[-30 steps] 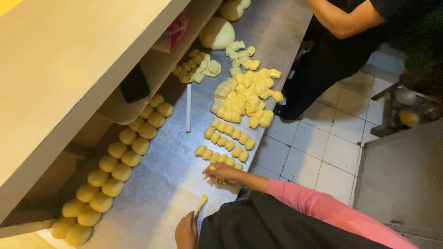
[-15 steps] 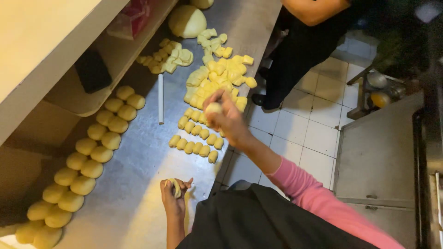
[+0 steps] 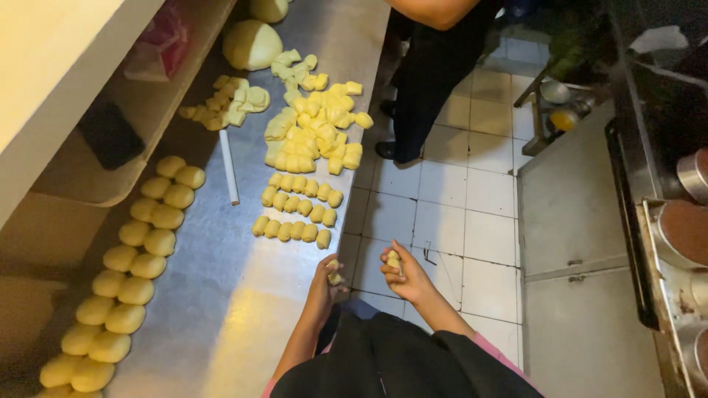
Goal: Shaping and arranging pieces of bread dough on a work surface and tray.
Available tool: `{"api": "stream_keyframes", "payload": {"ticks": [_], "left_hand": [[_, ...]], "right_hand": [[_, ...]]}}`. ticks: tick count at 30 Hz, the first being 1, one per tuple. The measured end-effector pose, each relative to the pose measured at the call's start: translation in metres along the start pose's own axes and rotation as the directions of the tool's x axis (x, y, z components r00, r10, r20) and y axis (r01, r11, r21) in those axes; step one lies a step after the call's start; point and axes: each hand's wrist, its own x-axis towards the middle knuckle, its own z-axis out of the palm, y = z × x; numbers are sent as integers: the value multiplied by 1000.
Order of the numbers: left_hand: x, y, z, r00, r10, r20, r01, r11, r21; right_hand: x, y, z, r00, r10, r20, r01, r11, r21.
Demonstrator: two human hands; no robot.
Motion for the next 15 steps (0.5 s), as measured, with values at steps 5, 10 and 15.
{"api": "stream_keyframes", "payload": {"ticks": [5,10,15], "left_hand": [[2,-33,13,962,-27,273,84,977,-197],[-31,-31,27,957,-57,286,66,998,-23],[-49,-19,30,930,-84,358,93,996,-8]], "right_hand": [[-48,27,-1,992,-125,-27,127,986,104],[-50,48,-32,993,-112,-33,115,989,93],[-52,61,-28,917,-273,-291,293,956,30]]}}
